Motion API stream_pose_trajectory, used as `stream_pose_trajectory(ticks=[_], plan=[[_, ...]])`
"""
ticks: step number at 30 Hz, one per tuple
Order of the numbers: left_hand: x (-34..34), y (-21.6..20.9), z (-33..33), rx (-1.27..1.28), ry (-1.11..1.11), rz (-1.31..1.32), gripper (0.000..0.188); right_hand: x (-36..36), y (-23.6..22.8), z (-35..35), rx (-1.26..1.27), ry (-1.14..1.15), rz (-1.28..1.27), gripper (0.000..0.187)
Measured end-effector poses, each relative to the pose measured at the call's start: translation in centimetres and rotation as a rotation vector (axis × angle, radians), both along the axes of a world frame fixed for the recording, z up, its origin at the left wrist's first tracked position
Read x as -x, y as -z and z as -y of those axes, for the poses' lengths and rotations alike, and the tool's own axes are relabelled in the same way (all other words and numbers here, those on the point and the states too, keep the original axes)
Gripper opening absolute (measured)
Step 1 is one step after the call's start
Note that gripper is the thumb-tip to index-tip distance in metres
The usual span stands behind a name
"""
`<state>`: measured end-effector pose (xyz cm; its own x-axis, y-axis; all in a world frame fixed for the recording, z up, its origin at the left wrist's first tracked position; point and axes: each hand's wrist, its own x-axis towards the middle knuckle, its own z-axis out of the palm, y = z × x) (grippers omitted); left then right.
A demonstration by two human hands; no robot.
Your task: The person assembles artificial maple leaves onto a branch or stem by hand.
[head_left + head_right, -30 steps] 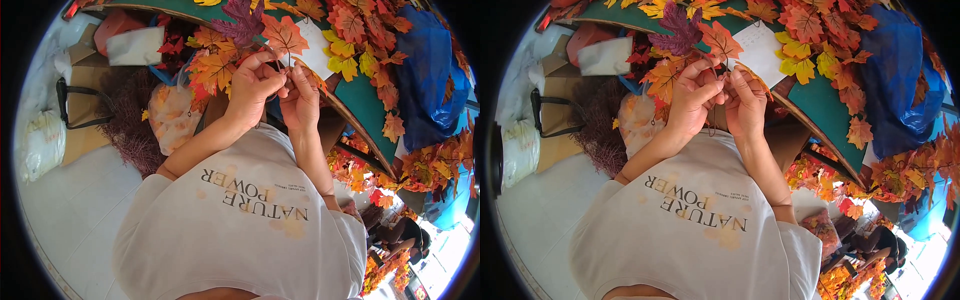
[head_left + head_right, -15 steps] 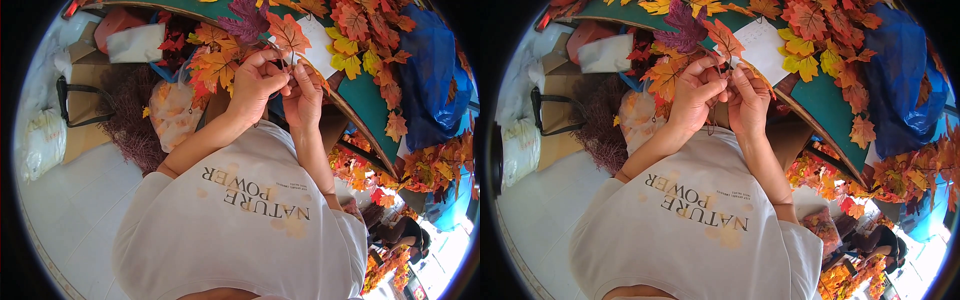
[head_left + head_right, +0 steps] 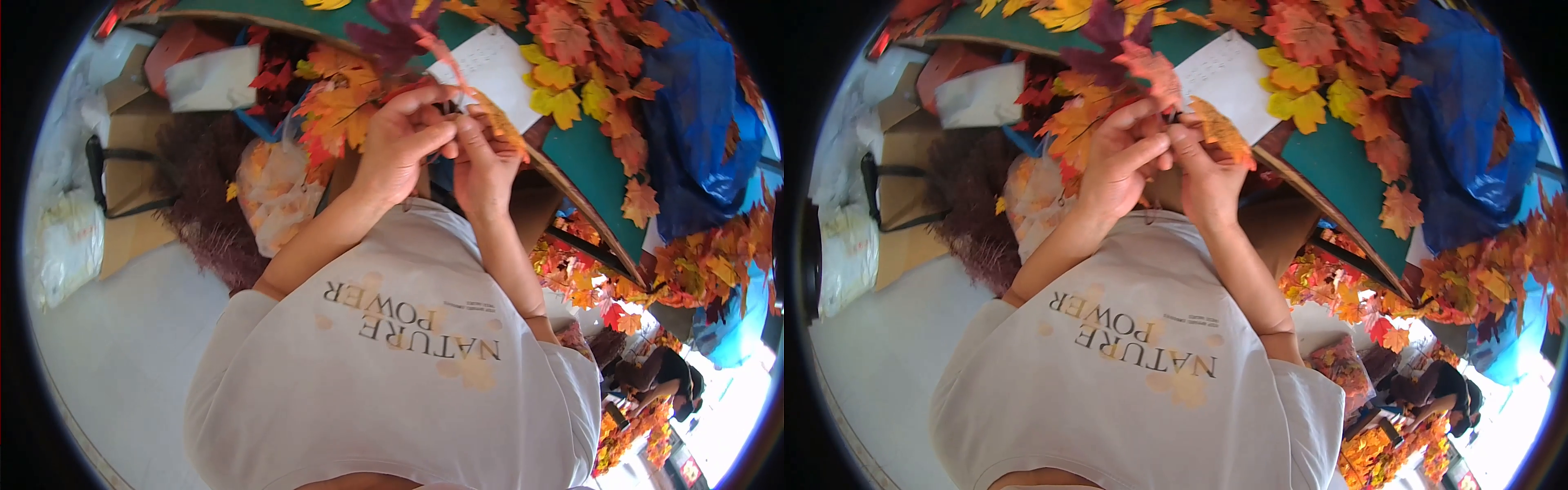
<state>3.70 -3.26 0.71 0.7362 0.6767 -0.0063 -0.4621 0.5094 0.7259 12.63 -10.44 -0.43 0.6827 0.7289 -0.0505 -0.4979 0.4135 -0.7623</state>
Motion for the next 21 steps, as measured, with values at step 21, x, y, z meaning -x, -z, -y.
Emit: stream_pose_trajectory(ticks=[21], plan=[[4.5, 5.9, -1.4, 0.317, -0.33, -0.113, 0.026, 2.3, 2.8, 0.1, 0.358, 0.068, 1.792, 0.03]])
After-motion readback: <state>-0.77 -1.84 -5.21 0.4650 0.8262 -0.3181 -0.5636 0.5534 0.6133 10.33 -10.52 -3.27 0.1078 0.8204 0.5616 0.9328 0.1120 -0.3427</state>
